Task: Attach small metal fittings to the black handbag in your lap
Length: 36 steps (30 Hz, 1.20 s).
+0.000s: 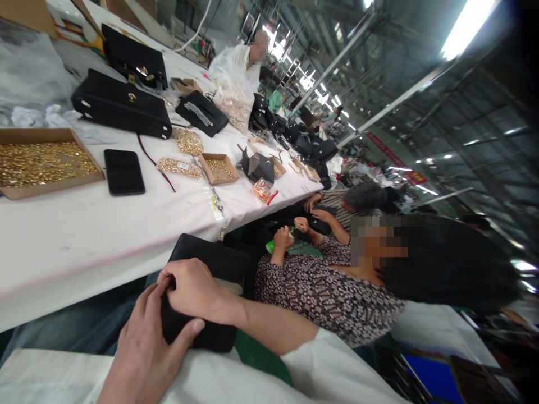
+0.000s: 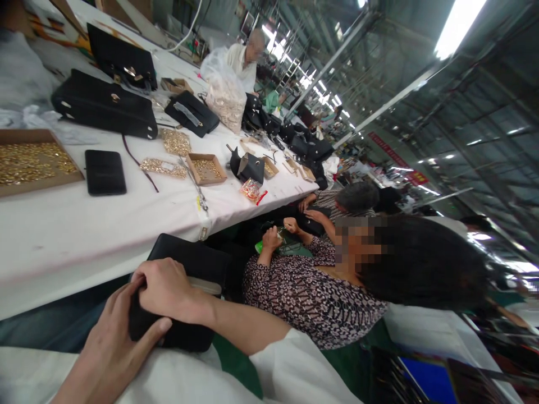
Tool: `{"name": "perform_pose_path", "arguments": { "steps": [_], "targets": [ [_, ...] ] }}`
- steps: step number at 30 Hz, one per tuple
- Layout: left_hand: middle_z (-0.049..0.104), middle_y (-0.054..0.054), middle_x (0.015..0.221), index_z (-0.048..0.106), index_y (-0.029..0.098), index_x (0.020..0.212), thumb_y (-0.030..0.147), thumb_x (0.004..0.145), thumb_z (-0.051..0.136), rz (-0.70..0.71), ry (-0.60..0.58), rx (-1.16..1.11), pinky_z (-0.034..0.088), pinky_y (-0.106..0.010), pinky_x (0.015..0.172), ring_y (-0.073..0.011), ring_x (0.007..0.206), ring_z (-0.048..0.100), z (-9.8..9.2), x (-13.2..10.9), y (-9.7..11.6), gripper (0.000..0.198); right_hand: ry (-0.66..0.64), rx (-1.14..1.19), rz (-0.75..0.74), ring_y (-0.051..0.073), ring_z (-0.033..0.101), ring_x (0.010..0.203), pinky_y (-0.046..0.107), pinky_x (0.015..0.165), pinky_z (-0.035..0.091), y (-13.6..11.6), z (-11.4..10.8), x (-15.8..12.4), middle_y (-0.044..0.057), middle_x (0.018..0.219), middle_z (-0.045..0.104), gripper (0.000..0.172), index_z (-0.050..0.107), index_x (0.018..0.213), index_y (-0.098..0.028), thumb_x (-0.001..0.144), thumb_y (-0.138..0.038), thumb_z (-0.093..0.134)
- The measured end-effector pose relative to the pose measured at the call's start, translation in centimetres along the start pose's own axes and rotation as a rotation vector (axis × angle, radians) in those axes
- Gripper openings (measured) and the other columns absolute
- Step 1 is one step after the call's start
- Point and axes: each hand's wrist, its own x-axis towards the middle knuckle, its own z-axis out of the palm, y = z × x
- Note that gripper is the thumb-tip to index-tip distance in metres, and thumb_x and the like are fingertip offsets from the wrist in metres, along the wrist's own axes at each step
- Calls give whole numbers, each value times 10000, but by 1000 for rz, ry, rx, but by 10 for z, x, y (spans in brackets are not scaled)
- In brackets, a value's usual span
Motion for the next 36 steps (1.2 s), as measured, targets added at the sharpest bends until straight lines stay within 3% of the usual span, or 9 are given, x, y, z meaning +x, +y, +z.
{"name": "perform_pose_path", "arguments": {
  "steps": [3, 9, 13, 17, 22, 28, 33, 36],
  "targets": [
    [475, -233, 1677, 268, 211, 1738, 862, 913, 659, 47, 20, 93, 521, -781, 1187, -507, 1515, 516, 0, 2, 5, 1121, 25, -14, 13, 216, 827, 991, 295, 881, 563, -4, -2, -2, -4, 1052, 874, 261, 811, 1040, -266, 864, -137, 668],
    [534, -221, 1601, 366, 201, 1645, 812, 955, 630, 127, 78, 96, 558, -745, 1142, -483, 1446, 576, -2, 12, -5, 959, 148, -47, 7, 201, 806, 1031, 297, 865, 534, -8, 0, -6, -29, 1072, 857, 175, 776, 999, -278, 897, -177, 676],
    [562, -217, 1534, 422, 191, 1548, 667, 1020, 615, 187, 41, 50, 557, -695, 1146, -462, 1456, 568, -6, 17, -6, 736, 129, -77, 13, 198, 797, 1030, 290, 852, 532, -10, -1, -6, -27, 1068, 853, 181, 771, 991, -275, 868, -166, 695],
    [592, -208, 1455, 446, 185, 1452, 528, 1080, 539, 145, 57, 105, 530, -716, 1139, -458, 1414, 587, -11, 14, 13, 514, 116, -91, -11, 200, 793, 1003, 291, 851, 539, -11, -1, -5, -18, 1054, 851, 153, 776, 983, -274, 892, -178, 699],
    [620, -158, 1320, 478, 190, 1364, 231, 1083, 451, 66, 67, 112, 521, -673, 1125, -402, 1303, 628, -13, 14, 29, 285, 119, -58, -3, 207, 785, 937, 302, 844, 546, -10, 1, 0, -5, 1016, 844, 167, 796, 933, -263, 866, -134, 713],
    [655, -135, 1217, 529, 196, 1315, 99, 1043, 428, -51, 114, 2, 557, -563, 1024, -357, 1158, 675, -14, 18, 12, 305, 28, -61, -84, 216, 793, 962, 306, 889, 576, -8, 5, 6, 29, 1040, 853, 186, 810, 971, -237, 889, -101, 714],
    [710, -125, 1182, 551, 217, 1322, 225, 1142, 398, -149, 77, -124, 562, -467, 901, -330, 1069, 729, -15, 24, -2, 236, -54, -43, -115, 225, 802, 1029, 324, 963, 599, -3, 6, 11, 42, 1115, 858, 259, 811, 1071, -233, 890, -71, 723],
    [736, -143, 1222, 559, 203, 1365, 223, 1144, 401, -166, 50, -159, 565, -464, 927, -332, 1106, 745, -16, 26, -9, 272, -92, -14, -120, 230, 803, 1032, 338, 966, 610, 0, 7, 13, 47, 1129, 855, 291, 797, 1130, -239, 900, -77, 721]
  ]
}}
